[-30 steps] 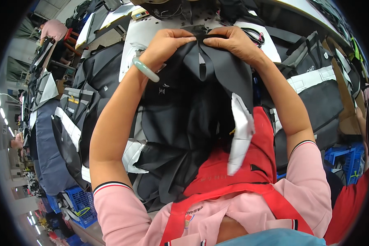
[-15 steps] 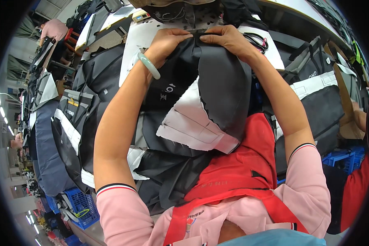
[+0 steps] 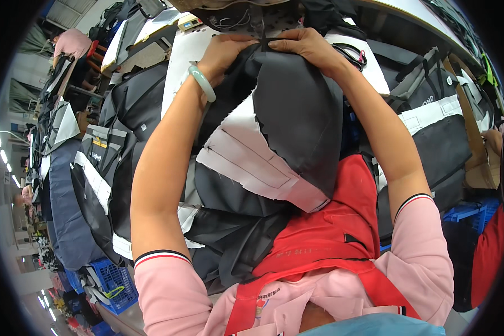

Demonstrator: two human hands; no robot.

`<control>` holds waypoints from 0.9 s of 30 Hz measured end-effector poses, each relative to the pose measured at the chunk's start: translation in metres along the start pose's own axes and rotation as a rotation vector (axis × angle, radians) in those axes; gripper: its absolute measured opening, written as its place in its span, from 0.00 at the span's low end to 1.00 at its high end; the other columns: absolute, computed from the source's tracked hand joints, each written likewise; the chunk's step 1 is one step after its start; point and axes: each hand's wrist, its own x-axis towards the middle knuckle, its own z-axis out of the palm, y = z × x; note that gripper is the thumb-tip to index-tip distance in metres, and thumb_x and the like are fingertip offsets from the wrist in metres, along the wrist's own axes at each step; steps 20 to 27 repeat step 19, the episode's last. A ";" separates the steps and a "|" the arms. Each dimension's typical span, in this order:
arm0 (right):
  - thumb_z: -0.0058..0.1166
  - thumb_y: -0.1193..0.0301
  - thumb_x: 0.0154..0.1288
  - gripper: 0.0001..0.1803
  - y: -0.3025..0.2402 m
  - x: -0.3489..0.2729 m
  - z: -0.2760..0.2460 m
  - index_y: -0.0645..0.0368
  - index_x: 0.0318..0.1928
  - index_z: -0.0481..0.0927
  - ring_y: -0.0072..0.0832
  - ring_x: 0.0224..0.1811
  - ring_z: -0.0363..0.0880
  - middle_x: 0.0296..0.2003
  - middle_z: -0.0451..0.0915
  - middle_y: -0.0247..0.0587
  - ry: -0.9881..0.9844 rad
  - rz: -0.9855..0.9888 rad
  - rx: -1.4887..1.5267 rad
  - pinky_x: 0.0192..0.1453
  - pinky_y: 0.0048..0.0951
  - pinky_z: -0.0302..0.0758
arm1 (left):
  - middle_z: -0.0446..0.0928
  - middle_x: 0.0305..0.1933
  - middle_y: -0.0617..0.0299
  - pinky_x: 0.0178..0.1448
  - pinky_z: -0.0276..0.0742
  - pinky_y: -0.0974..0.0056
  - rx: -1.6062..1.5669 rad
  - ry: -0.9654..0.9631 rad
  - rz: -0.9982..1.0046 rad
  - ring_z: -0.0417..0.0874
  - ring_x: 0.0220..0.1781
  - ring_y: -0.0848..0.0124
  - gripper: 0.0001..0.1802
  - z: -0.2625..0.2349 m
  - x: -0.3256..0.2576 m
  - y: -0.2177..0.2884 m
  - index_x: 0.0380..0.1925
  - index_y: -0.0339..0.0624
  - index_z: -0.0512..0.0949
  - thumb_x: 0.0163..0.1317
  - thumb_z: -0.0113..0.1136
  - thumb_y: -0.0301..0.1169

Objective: Sewing fabric components together using an industrial sewing machine to manufacture bags.

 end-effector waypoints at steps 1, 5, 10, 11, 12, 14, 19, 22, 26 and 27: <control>0.64 0.61 0.62 0.19 0.000 0.000 0.000 0.64 0.45 0.84 0.16 0.32 0.79 0.32 0.83 0.34 0.005 -0.002 0.002 0.38 0.17 0.75 | 0.82 0.38 0.59 0.41 0.78 0.72 -0.001 -0.003 -0.003 0.82 0.34 0.75 0.13 0.000 0.000 0.000 0.46 0.30 0.80 0.64 0.59 0.28; 0.64 0.61 0.62 0.19 0.001 0.000 0.000 0.63 0.46 0.84 0.16 0.32 0.79 0.33 0.83 0.34 -0.009 0.019 0.000 0.39 0.17 0.75 | 0.82 0.39 0.57 0.42 0.78 0.71 0.002 0.023 0.004 0.82 0.36 0.74 0.13 0.001 0.003 -0.001 0.46 0.29 0.80 0.64 0.59 0.27; 0.62 0.62 0.64 0.17 0.003 0.005 -0.002 0.62 0.47 0.83 0.15 0.33 0.80 0.35 0.83 0.32 -0.030 0.042 0.109 0.38 0.16 0.76 | 0.82 0.40 0.55 0.42 0.79 0.70 0.023 0.074 0.001 0.83 0.37 0.72 0.13 0.002 0.011 -0.001 0.46 0.29 0.80 0.63 0.59 0.25; 0.62 0.62 0.64 0.17 0.003 0.005 -0.001 0.62 0.47 0.83 0.15 0.33 0.80 0.35 0.83 0.32 -0.033 0.042 0.110 0.38 0.16 0.76 | 0.82 0.41 0.53 0.43 0.79 0.69 -0.010 0.060 0.008 0.83 0.38 0.71 0.14 0.002 0.012 -0.001 0.45 0.29 0.80 0.61 0.60 0.26; 0.62 0.63 0.64 0.17 0.003 0.004 0.000 0.62 0.47 0.83 0.15 0.33 0.80 0.34 0.83 0.32 -0.038 0.054 0.143 0.38 0.16 0.76 | 0.83 0.42 0.51 0.44 0.79 0.69 -0.042 0.045 0.014 0.84 0.39 0.69 0.14 0.001 0.012 -0.002 0.44 0.29 0.81 0.59 0.62 0.26; 0.61 0.63 0.64 0.17 0.004 0.001 0.001 0.62 0.47 0.83 0.15 0.34 0.80 0.34 0.83 0.31 -0.043 0.067 0.176 0.38 0.15 0.76 | 0.83 0.42 0.52 0.44 0.80 0.68 -0.050 0.042 0.033 0.84 0.40 0.69 0.14 0.001 0.011 -0.004 0.44 0.29 0.81 0.59 0.61 0.26; 0.61 0.62 0.65 0.21 0.001 -0.005 -0.007 0.61 0.52 0.80 0.16 0.34 0.82 0.37 0.83 0.32 -0.028 0.055 0.441 0.39 0.16 0.78 | 0.83 0.42 0.53 0.48 0.79 0.68 -0.180 0.113 0.036 0.84 0.41 0.68 0.14 -0.013 0.003 -0.002 0.46 0.30 0.81 0.60 0.62 0.26; 0.61 0.62 0.65 0.21 0.001 -0.005 -0.007 0.61 0.52 0.80 0.16 0.34 0.82 0.37 0.83 0.32 -0.028 0.055 0.441 0.39 0.16 0.78 | 0.83 0.42 0.53 0.48 0.79 0.68 -0.180 0.113 0.036 0.84 0.41 0.68 0.14 -0.013 0.003 -0.002 0.46 0.30 0.81 0.60 0.62 0.26; 0.61 0.62 0.65 0.21 0.001 -0.005 -0.007 0.61 0.52 0.80 0.16 0.34 0.82 0.37 0.83 0.32 -0.028 0.055 0.441 0.39 0.16 0.78 | 0.83 0.42 0.53 0.48 0.79 0.68 -0.180 0.113 0.036 0.84 0.41 0.68 0.14 -0.013 0.003 -0.002 0.46 0.30 0.81 0.60 0.62 0.26; 0.61 0.62 0.65 0.21 0.001 -0.005 -0.007 0.61 0.52 0.80 0.16 0.34 0.82 0.37 0.83 0.32 -0.028 0.055 0.441 0.39 0.16 0.78 | 0.83 0.42 0.53 0.48 0.79 0.68 -0.180 0.113 0.036 0.84 0.41 0.68 0.14 -0.013 0.003 -0.002 0.46 0.30 0.81 0.60 0.62 0.26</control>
